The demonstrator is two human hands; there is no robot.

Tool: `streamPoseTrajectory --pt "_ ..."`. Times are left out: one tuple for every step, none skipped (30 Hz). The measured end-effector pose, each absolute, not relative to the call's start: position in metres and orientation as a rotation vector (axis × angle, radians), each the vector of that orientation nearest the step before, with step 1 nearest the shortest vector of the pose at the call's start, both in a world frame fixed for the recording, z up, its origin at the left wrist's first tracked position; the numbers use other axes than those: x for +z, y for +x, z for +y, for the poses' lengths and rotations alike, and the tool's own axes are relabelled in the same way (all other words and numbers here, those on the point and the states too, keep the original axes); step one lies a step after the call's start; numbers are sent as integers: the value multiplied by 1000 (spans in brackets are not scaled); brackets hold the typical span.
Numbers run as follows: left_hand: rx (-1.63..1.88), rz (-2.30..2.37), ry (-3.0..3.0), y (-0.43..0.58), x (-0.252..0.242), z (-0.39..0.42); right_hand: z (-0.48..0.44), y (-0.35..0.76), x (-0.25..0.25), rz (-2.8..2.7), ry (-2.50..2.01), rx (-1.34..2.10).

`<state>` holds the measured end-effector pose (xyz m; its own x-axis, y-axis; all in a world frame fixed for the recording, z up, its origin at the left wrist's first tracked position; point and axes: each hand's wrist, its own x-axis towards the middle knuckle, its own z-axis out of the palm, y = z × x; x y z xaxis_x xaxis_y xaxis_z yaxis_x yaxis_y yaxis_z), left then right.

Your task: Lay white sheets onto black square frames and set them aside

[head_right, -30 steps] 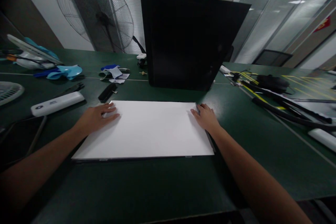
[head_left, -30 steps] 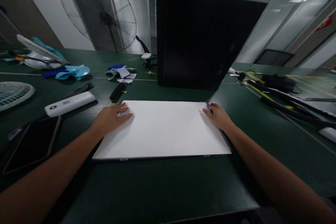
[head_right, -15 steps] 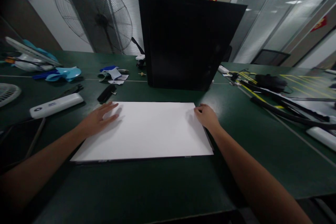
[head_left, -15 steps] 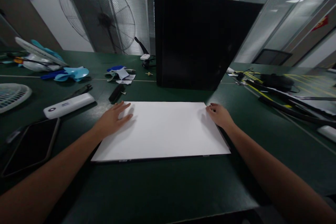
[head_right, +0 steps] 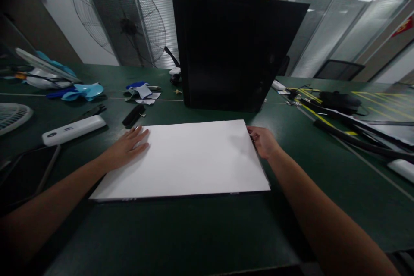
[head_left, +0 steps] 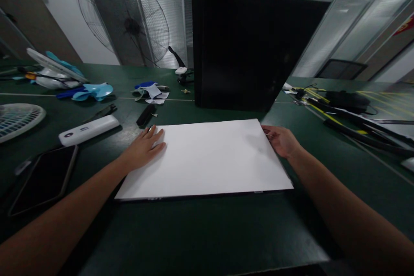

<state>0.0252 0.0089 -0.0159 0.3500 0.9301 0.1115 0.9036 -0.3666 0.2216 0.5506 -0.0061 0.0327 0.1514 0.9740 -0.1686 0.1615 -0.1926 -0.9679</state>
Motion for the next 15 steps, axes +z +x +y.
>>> streamPoseTrajectory --pt "334 1692 2482 25 -16 9 -6 552 36 -1100 -1498 1173" --pt "337 1692 2485 25 -16 9 -7 554 39 -1057 -1463 1197" --pt "340 1694 2488 25 -17 10 -7 556 41 -1012 -1434 1221" --pt "344 1695 2491 25 -17 10 -6 557 42 -968 -1409 1245" --pt "347 1695 2496 24 -18 10 -6 558 42 -924 -1391 1270" --pt "347 1694 2500 24 -18 11 -5 559 42 -881 -1379 1292" --pt "343 1694 2503 24 -19 11 -5 560 42 -839 -1371 1311" --pt "343 1698 2508 24 -19 11 -4 560 42 -799 -1365 1327" --pt "345 1705 2512 24 -19 11 -4 560 42 -761 -1359 1338" --pt "348 1709 2518 23 -20 10 -3 560 42 -728 -1353 1345" --pt "351 1711 2525 23 -20 10 -3 560 42 -699 -1348 1349" --pt "352 1711 2530 23 -20 10 -3 560 43 -676 -1344 1349" --pt "353 1709 2533 23 -20 11 -3 561 44 -657 -1342 1345" --pt "352 1705 2533 22 -21 11 -3 561 44 -643 -1342 1338" --pt "352 1700 2532 22 -21 12 -3 561 45 -634 -1345 1330"
